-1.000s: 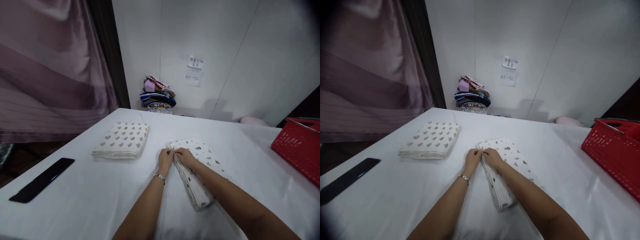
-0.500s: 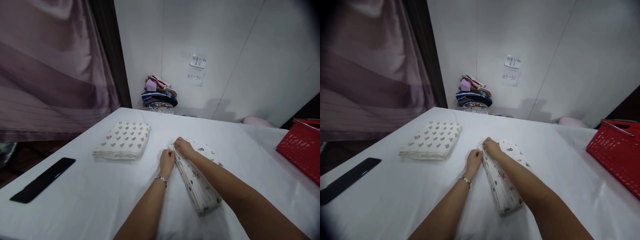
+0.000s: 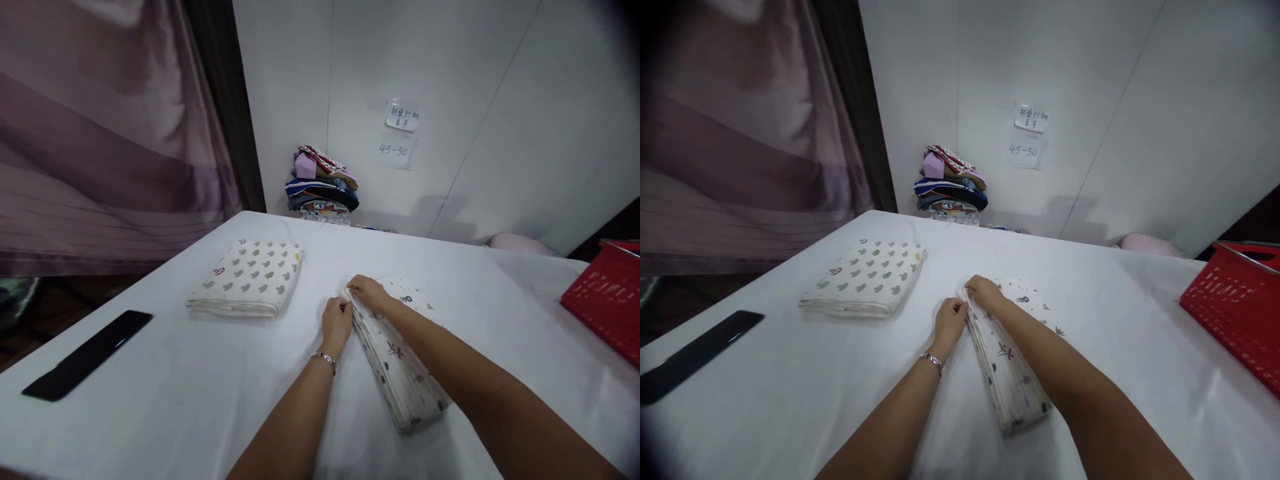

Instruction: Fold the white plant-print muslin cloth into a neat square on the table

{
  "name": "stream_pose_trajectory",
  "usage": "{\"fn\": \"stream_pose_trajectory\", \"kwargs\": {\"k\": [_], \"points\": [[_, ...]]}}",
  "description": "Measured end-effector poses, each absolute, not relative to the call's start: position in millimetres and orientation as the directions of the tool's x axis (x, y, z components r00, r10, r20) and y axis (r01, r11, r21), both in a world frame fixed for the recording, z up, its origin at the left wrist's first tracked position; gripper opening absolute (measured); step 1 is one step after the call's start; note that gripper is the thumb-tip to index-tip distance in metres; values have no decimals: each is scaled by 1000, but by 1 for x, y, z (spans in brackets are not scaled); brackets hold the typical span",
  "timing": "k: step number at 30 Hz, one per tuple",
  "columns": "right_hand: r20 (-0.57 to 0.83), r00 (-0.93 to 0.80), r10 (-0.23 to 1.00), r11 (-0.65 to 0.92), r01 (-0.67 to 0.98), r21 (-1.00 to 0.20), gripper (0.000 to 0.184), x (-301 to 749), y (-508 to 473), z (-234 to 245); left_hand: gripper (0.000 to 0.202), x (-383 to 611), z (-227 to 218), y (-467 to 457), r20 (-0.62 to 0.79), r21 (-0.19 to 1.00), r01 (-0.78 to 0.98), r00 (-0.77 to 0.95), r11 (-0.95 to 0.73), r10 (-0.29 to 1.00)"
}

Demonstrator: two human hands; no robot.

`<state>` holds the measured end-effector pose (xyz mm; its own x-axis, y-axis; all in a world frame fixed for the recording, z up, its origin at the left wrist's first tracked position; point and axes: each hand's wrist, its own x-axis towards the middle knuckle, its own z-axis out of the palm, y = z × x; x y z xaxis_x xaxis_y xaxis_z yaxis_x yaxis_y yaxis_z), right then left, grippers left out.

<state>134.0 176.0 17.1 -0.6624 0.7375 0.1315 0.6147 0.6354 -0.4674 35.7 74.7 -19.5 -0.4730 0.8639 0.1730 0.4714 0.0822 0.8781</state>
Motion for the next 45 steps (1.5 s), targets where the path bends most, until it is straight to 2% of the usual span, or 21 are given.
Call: {"fn": "stream_pose_trajectory", "kwargs": {"k": [5, 9, 12, 15, 27, 33, 36, 39, 41, 45], "points": [[170, -659, 733, 645, 594, -480, 26, 137, 174, 15, 13, 36, -19, 74, 186, 876, 476, -473, 72, 861], [207, -642, 738, 625, 535, -568, 28, 139, 173, 17, 10, 36, -19, 74, 177, 890, 450, -483, 71, 857], [169, -646, 744, 583, 505, -636, 24, 136, 176, 19, 12, 36, -18, 74, 173, 890, 449, -484, 74, 858], [94, -642, 761, 538, 542, -646, 22, 131, 179, 17, 19, 36, -17, 74, 174, 890, 449, -482, 72, 859], [41, -660, 750, 566, 608, -556, 25, 125, 184, 6, 20, 38, -15, 74, 160, 862, 495, -467, 107, 870], [117, -648, 752, 607, 613, -505, 35, 130, 169, 8, 15, 37, -13, 74, 163, 823, 551, -463, 139, 871], [246, -611, 752, 644, 605, -468, 41, 136, 157, 9, 17, 37, -11, 75, 176, 800, 585, -441, 133, 880], [340, -639, 690, 722, 580, -376, 36, 137, 147, 8, 17, 36, -11, 76, 172, 774, 615, -435, 152, 884], [315, -682, 661, 749, 570, -338, 33, 135, 145, 6, 16, 36, -11, 77, 170, 758, 630, -440, 168, 882], [255, -720, 645, 754, 546, -366, 35, 137, 150, 5, 16, 34, -12, 78, 172, 757, 634, -427, 158, 888]]}}
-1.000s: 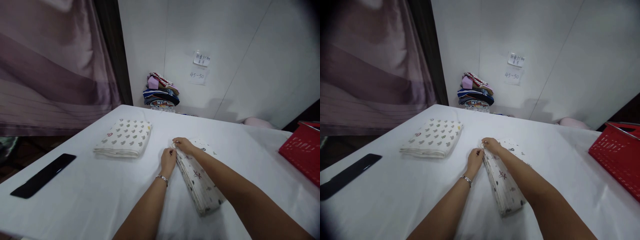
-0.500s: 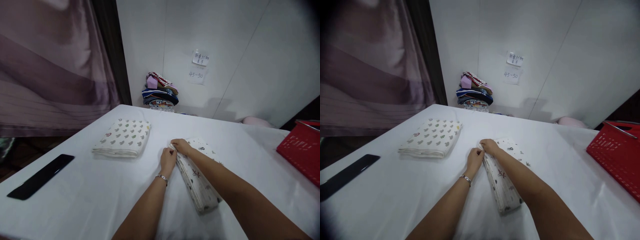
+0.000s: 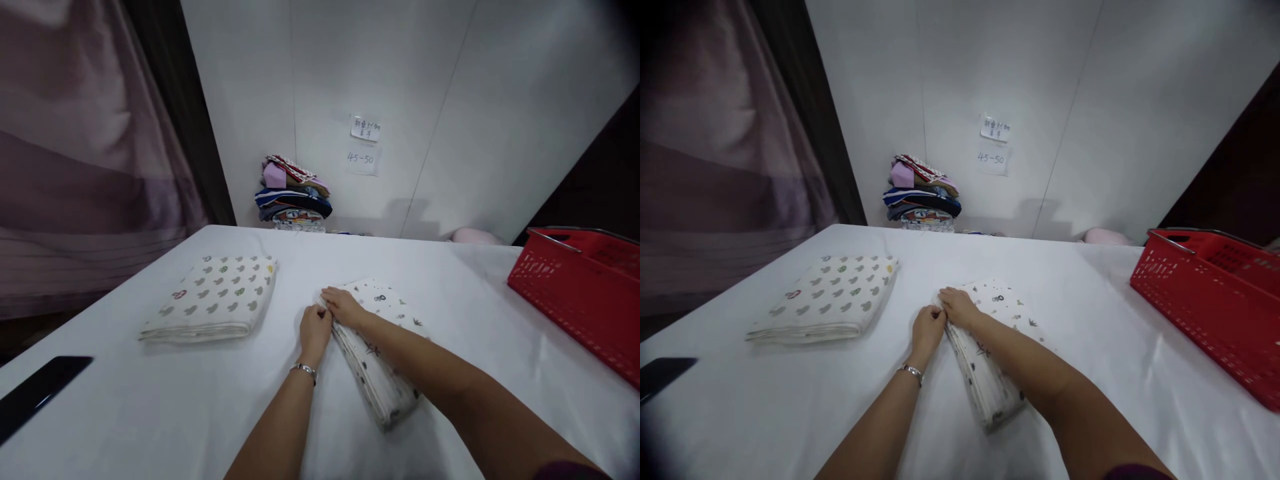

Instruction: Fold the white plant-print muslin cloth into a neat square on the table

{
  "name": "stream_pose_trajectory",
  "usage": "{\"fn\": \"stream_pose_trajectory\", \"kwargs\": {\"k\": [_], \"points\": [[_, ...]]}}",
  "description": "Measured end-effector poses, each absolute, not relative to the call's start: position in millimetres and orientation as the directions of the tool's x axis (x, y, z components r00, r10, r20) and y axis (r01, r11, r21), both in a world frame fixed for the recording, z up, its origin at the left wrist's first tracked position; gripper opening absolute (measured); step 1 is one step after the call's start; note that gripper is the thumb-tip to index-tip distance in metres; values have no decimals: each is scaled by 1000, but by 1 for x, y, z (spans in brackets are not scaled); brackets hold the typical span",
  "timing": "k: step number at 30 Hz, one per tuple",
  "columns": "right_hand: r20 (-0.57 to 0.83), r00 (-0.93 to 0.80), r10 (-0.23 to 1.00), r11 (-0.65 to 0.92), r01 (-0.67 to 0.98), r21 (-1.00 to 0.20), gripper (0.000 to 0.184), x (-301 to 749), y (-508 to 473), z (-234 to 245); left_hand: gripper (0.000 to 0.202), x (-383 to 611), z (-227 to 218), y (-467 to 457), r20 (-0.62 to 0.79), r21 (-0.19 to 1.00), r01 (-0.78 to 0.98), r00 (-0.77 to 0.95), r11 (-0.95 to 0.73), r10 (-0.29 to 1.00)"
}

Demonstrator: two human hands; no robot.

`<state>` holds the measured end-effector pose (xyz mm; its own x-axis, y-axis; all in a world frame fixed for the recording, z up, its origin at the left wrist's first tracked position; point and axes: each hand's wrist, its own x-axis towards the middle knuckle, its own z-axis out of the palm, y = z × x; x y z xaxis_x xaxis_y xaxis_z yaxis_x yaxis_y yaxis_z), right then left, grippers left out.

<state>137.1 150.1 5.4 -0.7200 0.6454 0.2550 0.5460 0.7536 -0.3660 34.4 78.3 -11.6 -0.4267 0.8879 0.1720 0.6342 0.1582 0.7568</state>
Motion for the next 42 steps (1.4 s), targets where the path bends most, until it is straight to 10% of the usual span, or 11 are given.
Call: {"fn": "stream_pose_trajectory", "kwargs": {"k": [13, 42], "points": [[-4, -530, 848, 523, 839, -151, 59, 212, 167, 7, 18, 35, -11, 78, 165, 772, 616, -433, 157, 886], [-8, -701, 713, 667, 682, -301, 76, 183, 35, 4, 19, 31, -9, 82, 116, 775, 605, -420, 182, 900]]}}
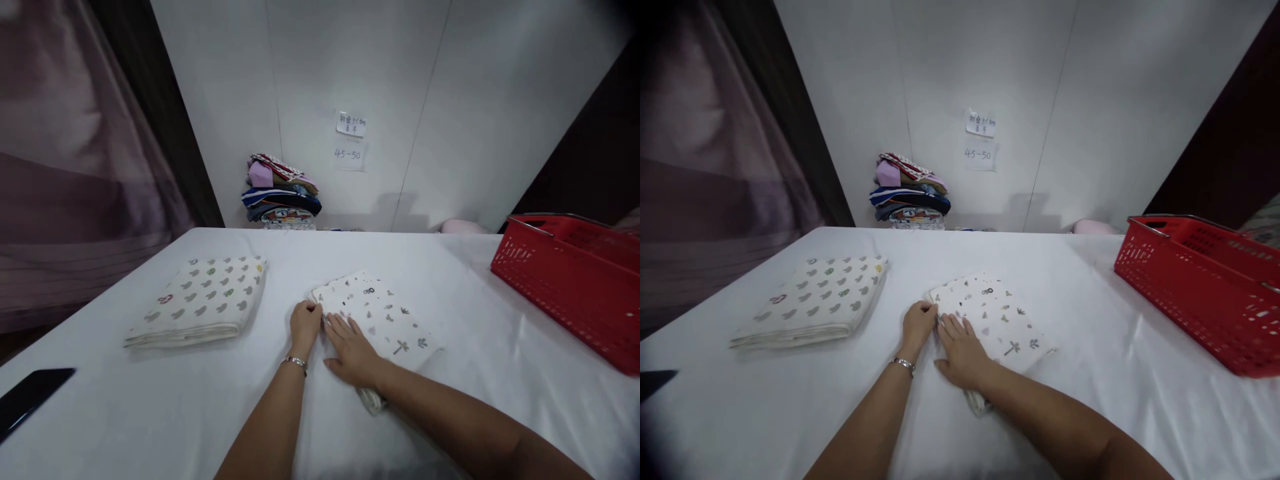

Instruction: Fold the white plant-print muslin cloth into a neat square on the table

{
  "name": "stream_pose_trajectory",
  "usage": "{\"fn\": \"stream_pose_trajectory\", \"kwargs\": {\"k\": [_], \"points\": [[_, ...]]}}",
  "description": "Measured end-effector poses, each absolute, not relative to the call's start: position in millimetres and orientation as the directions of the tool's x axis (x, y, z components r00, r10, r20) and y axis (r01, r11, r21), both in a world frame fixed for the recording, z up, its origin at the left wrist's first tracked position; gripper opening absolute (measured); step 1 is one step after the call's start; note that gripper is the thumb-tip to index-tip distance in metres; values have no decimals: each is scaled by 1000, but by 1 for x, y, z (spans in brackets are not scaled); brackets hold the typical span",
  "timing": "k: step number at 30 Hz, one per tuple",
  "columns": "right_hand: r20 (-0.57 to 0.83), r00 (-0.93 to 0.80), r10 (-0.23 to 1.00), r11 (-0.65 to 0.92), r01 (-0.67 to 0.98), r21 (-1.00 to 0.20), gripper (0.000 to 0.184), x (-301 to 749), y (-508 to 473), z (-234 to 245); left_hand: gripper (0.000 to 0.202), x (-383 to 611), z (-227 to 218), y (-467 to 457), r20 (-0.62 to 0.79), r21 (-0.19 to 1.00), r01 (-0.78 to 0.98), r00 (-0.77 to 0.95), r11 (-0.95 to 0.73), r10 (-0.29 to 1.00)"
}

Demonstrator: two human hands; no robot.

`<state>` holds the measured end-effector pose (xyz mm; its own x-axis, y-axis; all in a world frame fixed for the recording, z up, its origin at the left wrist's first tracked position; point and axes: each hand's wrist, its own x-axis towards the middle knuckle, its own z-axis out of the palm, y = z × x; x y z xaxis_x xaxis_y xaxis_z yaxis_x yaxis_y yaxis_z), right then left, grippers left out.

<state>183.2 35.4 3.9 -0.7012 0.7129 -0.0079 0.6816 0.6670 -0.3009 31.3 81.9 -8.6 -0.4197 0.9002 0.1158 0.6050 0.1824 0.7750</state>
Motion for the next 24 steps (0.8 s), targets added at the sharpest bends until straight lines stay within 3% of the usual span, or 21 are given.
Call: {"fn": "stream_pose_trajectory", "kwargs": {"k": [5, 8, 11, 14, 17, 24], "points": [[32, -702, 711, 680, 676, -285, 72, 183, 32, 4, 17, 31, -3, 81, 107, 758, 620, -424, 202, 899], [52, -705, 707, 690, 672, -268, 70, 183, 31, 6, 27, 37, 9, 79, 216, 707, 690, -421, 156, 881], [67, -701, 710, 691, 675, -259, 70, 182, 31, 9, 31, 45, 18, 84, 355, 573, 818, -191, -52, 915], [61, -692, 719, 677, 679, -284, 70, 181, 30, 12, 34, 48, 17, 94, 228, 481, 866, 29, -138, 973], [-4, -678, 735, 639, 694, -333, 70, 185, 20, 14, 40, 48, 6, 101, 93, 455, 888, 31, -70, 995], [102, -701, 706, 694, 654, -302, 66, 205, -30, 10, 43, 49, -5, 101, 120, 366, 927, 45, -86, 992]]}}
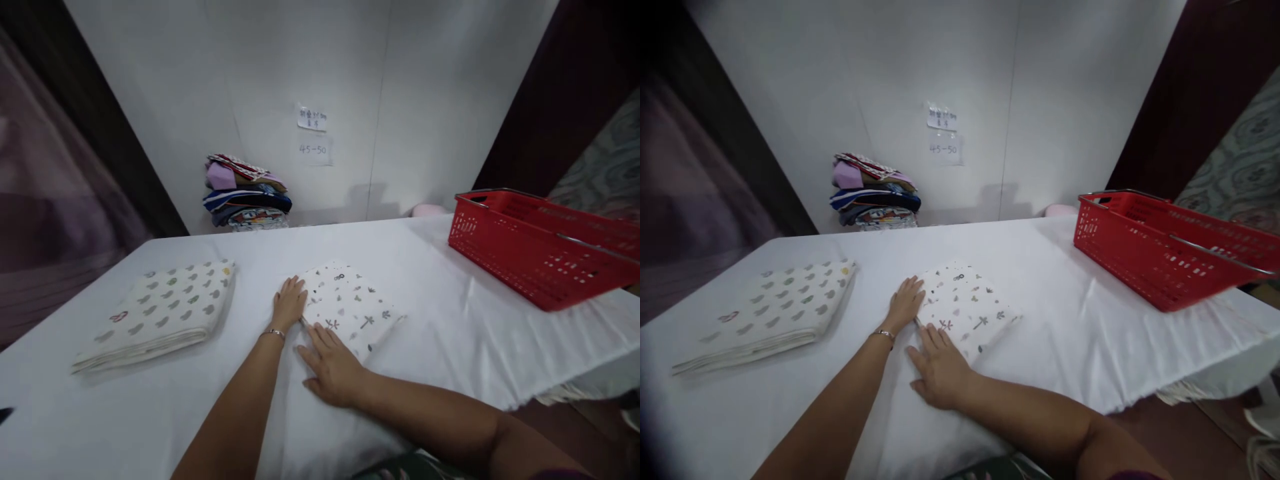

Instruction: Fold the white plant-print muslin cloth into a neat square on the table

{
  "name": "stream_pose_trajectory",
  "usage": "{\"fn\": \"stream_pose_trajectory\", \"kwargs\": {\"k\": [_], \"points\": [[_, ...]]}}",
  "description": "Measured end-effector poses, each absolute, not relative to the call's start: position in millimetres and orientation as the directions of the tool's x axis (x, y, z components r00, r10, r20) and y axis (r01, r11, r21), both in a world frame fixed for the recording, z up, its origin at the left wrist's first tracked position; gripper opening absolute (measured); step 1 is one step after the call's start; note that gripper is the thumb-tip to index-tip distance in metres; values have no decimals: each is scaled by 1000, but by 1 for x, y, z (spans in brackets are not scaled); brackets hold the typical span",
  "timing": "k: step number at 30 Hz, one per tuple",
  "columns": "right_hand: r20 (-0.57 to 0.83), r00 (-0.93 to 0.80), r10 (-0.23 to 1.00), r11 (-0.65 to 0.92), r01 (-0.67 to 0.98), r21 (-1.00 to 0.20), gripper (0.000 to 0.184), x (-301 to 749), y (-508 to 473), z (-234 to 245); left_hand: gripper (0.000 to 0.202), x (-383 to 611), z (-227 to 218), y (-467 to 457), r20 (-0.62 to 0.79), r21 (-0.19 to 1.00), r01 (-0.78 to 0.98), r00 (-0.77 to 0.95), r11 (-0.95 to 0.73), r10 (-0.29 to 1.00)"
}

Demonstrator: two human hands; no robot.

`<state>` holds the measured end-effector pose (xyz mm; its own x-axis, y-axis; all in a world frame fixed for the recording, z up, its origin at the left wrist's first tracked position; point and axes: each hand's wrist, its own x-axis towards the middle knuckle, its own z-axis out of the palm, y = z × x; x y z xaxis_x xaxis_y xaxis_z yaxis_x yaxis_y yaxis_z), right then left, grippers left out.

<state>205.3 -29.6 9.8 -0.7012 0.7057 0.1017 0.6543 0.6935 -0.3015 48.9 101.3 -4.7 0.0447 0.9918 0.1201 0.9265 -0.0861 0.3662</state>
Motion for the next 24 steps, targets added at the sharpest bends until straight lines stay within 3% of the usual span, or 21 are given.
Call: {"fn": "stream_pose_trajectory", "kwargs": {"k": [8, 13, 17, 24], "points": [[178, -705, 687, 727, 664, -176, 58, 206, -34, 9, 45, 54, 14, 106, 51, 249, 963, 87, -98, 995], [223, -694, 685, 728, 665, -166, 56, 205, -37, 15, 47, 75, 23, 87, 157, 158, 955, 226, -250, 961], [189, -683, 705, 709, 677, -198, 61, 209, -45, 18, 47, 80, 10, 78, 93, 179, 960, 200, -214, 975], [147, -706, 693, 718, 655, -237, 58, 219, -65, 12, 47, 72, -3, 76, 167, 203, 952, 195, -227, 966]]}}
